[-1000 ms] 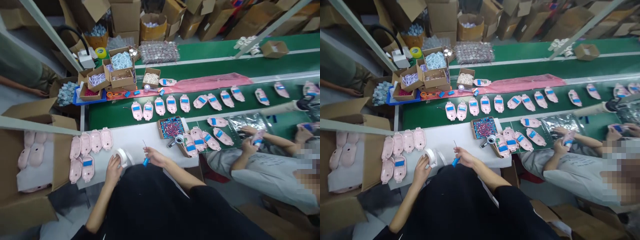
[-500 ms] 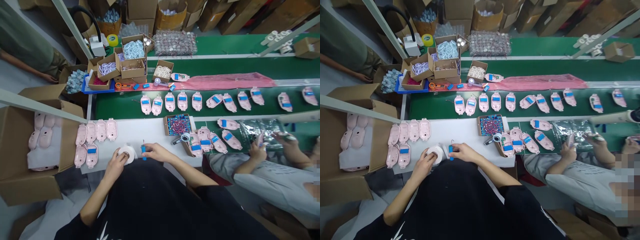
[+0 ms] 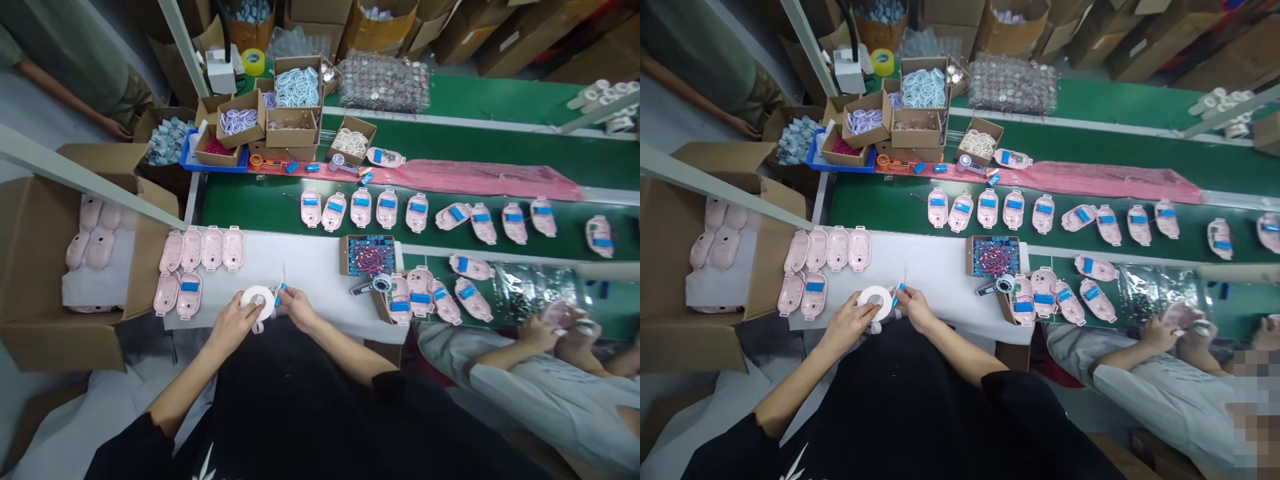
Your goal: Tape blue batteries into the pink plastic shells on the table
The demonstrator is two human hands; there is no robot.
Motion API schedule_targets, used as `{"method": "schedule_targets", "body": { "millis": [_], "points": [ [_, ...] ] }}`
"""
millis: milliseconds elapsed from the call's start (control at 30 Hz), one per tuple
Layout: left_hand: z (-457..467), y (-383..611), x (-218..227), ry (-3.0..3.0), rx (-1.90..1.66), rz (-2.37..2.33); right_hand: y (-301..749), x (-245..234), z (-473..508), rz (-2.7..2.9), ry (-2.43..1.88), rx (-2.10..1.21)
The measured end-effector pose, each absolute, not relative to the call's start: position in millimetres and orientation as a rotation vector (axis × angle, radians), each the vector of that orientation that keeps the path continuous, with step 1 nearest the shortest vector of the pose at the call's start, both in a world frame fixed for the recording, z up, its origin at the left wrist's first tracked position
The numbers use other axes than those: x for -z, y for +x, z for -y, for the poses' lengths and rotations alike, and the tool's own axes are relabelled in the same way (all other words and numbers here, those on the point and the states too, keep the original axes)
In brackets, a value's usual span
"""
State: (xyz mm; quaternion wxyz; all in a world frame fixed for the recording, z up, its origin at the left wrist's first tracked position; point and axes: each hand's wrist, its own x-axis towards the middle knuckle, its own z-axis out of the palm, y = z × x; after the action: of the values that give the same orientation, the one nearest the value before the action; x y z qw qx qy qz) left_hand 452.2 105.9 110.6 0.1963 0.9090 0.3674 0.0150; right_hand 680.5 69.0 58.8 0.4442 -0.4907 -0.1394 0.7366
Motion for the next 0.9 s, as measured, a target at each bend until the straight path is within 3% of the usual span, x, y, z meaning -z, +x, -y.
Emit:
{"method": "schedule_targets", "body": {
  "millis": [100,233,367,567,900],
  "points": [
    [-105,446,-99,2.500,-0.043,-1.048,674,-35,-87,0.215,-1.226,-1.758],
    [-107,411,-86,2.445,-0.151,-1.216,666,-2,-177,0.275,-1.340,-1.403],
    [-100,346,-64,2.286,-0.296,-1.608,632,27,-273,1.037,-1.630,-1.346],
    [-71,277,-28,2.150,-0.277,-1.765,583,55,-331,2.289,-1.942,-1.046],
    [-70,242,-14,2.072,-0.247,-1.751,541,60,-345,2.521,-2.067,-1.040]
  ]
}}
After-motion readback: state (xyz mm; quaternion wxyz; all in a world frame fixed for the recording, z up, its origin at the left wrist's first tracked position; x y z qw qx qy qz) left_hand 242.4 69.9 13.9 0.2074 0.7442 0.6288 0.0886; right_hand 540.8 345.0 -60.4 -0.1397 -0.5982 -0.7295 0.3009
